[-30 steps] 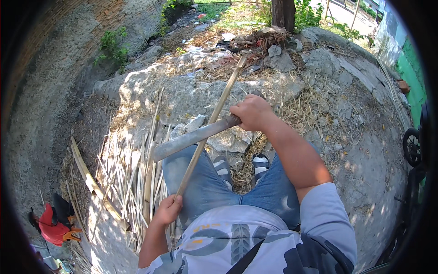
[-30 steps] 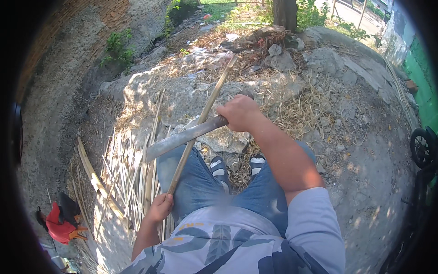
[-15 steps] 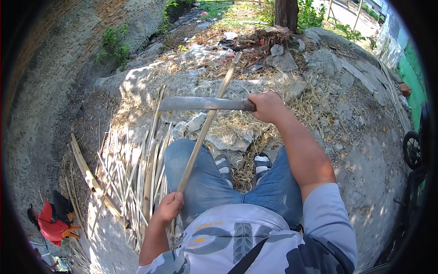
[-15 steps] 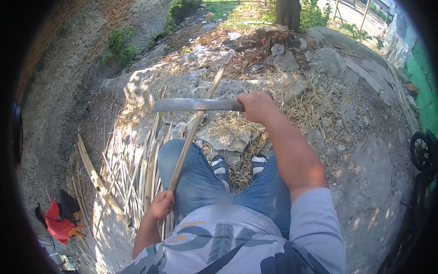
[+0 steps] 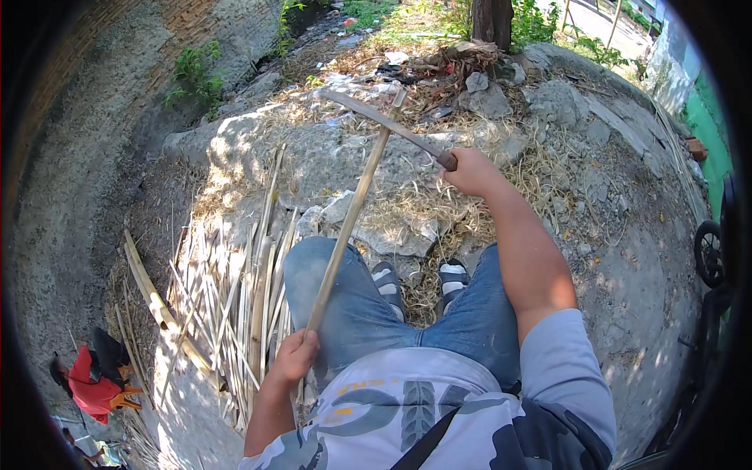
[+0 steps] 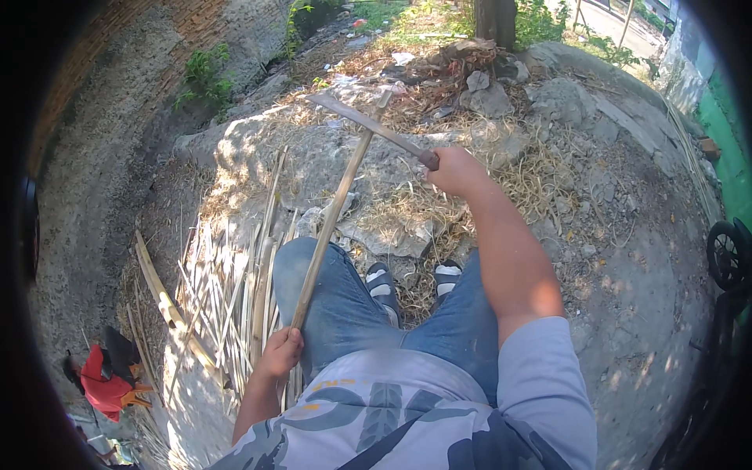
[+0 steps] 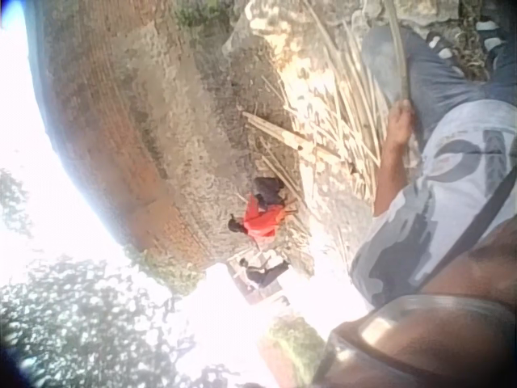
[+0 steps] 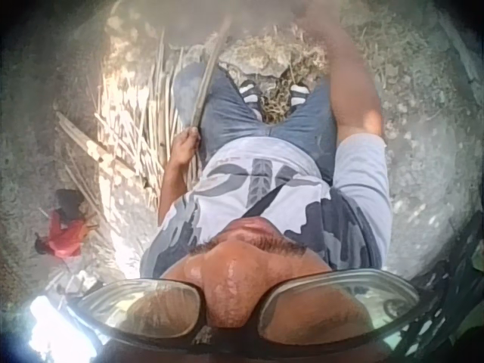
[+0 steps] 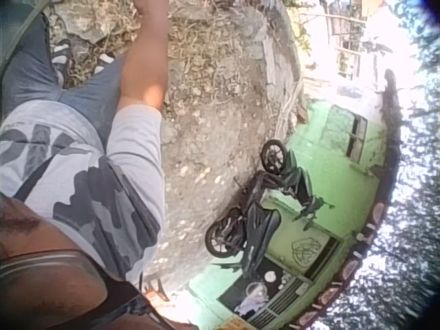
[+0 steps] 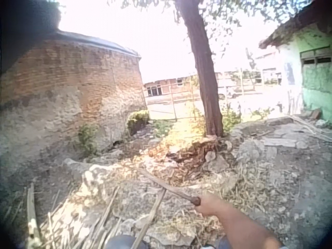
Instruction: The person scrapes and whittles thin bamboo sticks with a large knife, smoothing down the surface along the length of each stick.
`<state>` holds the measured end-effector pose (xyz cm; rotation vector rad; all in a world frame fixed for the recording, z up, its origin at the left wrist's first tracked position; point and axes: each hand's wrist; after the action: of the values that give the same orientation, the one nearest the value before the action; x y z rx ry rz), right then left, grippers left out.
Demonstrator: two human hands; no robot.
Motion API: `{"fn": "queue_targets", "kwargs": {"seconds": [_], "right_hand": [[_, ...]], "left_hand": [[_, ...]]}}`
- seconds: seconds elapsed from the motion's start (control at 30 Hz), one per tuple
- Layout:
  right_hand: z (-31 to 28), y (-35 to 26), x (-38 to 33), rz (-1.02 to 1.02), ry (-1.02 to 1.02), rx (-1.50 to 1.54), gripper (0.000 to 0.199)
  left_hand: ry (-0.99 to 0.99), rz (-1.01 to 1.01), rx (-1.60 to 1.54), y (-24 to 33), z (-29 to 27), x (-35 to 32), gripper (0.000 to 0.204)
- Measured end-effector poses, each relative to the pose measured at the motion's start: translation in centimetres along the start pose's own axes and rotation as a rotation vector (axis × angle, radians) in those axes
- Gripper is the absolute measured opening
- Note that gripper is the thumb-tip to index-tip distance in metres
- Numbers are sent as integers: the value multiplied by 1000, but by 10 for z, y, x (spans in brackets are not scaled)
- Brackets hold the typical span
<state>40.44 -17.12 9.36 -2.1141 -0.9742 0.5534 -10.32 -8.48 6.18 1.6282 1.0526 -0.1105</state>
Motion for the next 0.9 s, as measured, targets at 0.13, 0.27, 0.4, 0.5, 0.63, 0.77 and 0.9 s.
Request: {"fn": "queue_targets", "kwargs": {"seconds": [0.13,0.27,0.4,0.5,0.63,0.77,0.9], "right_hand": [[-9,-11,-13,-54,-67,-222,27],[21,-32,-27,-480,-65,-396,24],[61,-59,-38,-713,-253,-359,23],[56,-63,-36,-662,-298,-348,21],[40,-44,-25,-318,-441,-261,22],[54,-43,-29,-277,-391,-306,21],[45,-58,-33,-282,-372,-369,20]], "left_hand": [[-74,3,-40,-6,-5,5,43],[-35,65,18,-14,2,2,41],[186,133,271,-19,11,0,39],[303,182,384,-9,24,-5,39],[400,265,461,-3,27,-3,39],[312,144,438,4,18,-3,38],[322,154,408,19,22,-14,38]]}}
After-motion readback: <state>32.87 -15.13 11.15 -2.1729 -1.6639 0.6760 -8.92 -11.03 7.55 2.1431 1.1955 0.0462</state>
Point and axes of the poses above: each hand's wrist, its own x-axis towards the middle knuckle, its own z-axis out of the palm, y = z × x, and after that the axes turned 14 degrees about x, right-handed
